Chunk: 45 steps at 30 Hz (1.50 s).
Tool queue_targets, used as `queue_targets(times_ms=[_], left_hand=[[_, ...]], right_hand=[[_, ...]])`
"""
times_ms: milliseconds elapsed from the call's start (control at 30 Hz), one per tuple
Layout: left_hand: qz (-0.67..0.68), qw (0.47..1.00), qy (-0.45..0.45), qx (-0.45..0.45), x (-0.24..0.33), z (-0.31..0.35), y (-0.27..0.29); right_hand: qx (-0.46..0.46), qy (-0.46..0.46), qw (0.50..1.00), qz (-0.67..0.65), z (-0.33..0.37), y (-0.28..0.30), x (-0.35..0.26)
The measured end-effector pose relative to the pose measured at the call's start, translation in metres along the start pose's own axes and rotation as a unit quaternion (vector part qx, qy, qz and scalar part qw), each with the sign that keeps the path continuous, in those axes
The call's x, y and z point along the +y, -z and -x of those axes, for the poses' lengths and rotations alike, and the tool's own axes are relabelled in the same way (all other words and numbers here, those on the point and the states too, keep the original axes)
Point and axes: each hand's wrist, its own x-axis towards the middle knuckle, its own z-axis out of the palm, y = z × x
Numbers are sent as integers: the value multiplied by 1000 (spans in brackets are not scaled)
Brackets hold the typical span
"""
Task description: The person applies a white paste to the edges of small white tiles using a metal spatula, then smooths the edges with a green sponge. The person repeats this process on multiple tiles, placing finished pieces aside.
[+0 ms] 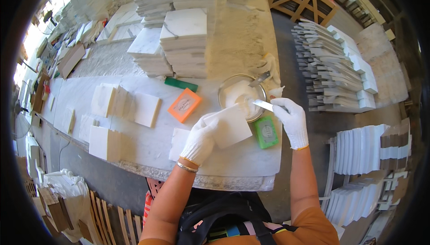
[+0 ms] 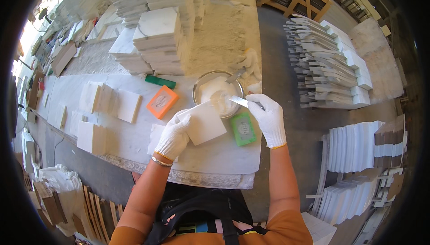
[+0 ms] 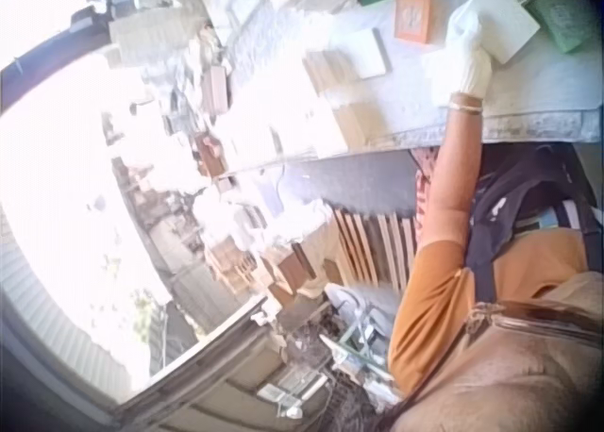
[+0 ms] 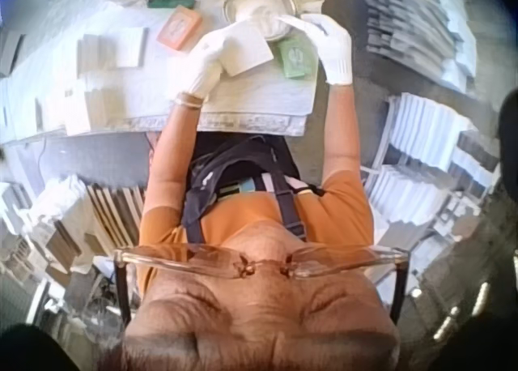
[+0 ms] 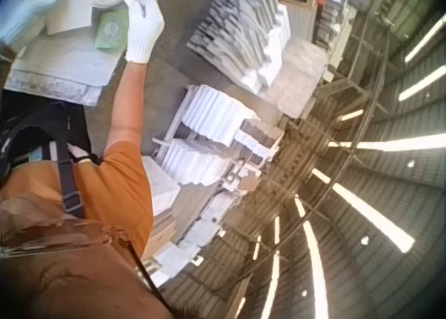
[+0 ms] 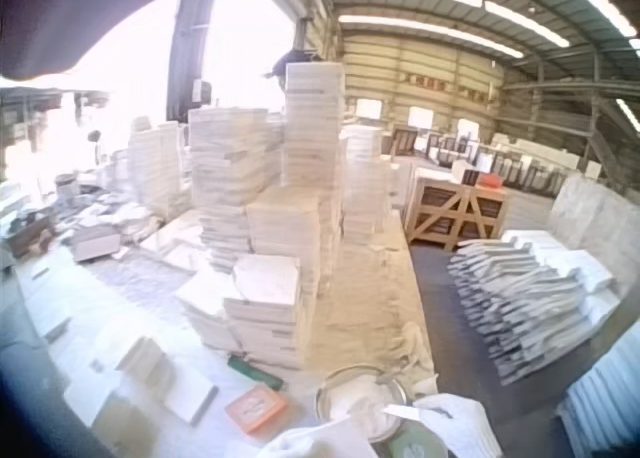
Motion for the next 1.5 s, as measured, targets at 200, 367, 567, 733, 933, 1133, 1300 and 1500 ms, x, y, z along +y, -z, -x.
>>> queue_targets(times_ms=[200,367,567,733,933,1133,1300,1500], left_hand=[[36,999,5,6,8,4,-8],[41,999,-3,20,8,6,-8],[34,999,-2,-13,0,0,2],[22,1000,2,-11,2,1,2],[26,1000,-10,-2,2,3,0],[42,999,-2,-9,2,2,-2],[33,999,6,5,9,6,-10],[31,999,7,5,9,6,-10]], right_hand=[[-3,-42,999,24,-4,-5,4],[86,-68,994,28,-17,13,25],[37,49,994,86,-42,6,55],[16,17,997,-73,-41,9,37],[-62,25,996,-62,-14,15,-7],[-138,95,984,51,-9,12,-32],[-148,139,976,79,-11,5,-29],[-151,150,972,102,-13,2,-31]])
